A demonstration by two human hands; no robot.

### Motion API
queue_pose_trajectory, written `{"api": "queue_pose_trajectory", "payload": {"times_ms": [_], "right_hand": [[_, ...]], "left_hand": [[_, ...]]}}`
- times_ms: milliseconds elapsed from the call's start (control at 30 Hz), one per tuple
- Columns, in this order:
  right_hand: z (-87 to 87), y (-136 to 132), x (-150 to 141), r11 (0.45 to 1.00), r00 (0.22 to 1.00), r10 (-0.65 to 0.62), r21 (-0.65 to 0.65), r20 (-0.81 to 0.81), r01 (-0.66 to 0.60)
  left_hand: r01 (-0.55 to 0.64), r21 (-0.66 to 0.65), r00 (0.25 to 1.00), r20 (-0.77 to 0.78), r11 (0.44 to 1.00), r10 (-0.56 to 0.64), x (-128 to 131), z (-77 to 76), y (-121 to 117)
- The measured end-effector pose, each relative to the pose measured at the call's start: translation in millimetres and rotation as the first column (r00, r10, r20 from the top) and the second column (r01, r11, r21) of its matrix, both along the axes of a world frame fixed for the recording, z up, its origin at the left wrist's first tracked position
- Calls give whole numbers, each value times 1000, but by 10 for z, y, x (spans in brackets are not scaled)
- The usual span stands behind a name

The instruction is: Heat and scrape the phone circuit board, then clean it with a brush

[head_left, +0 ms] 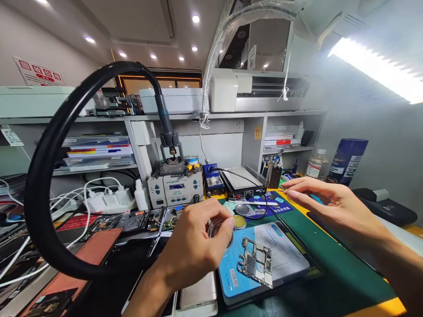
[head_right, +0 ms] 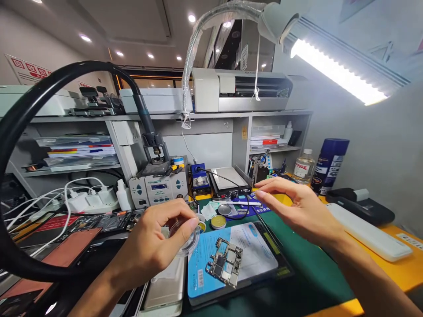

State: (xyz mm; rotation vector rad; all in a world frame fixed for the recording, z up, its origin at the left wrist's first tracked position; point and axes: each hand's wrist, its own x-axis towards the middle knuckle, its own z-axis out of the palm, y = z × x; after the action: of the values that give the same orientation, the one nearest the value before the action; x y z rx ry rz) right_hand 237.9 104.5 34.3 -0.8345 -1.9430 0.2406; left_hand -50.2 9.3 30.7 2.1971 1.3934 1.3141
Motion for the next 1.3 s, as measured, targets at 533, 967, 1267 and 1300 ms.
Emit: {"api": "queue_pose_trajectory", "payload": {"times_ms": [533, 967, 1267, 1300], "right_hand": [[259, -477, -721, 904, 910, 333, -360, 249, -232], [228, -318, -744, 664, 866, 499, -645, 5, -379], [168, -189, -672, 551, 842, 510, -685, -175, -476], [161, -176, -663, 547, 845, 502, -688, -187, -477]], "left_hand": [[-9, 13, 999, -47, 1000, 10, 35, -25, -18], [-13, 32, 1000, -26, 999, 14, 3, 21, -38], [-36, 79, 999, -18, 996, 37, -22, 29, -53], [-39, 86, 999, -17, 996, 40, -27, 33, -56]]}}
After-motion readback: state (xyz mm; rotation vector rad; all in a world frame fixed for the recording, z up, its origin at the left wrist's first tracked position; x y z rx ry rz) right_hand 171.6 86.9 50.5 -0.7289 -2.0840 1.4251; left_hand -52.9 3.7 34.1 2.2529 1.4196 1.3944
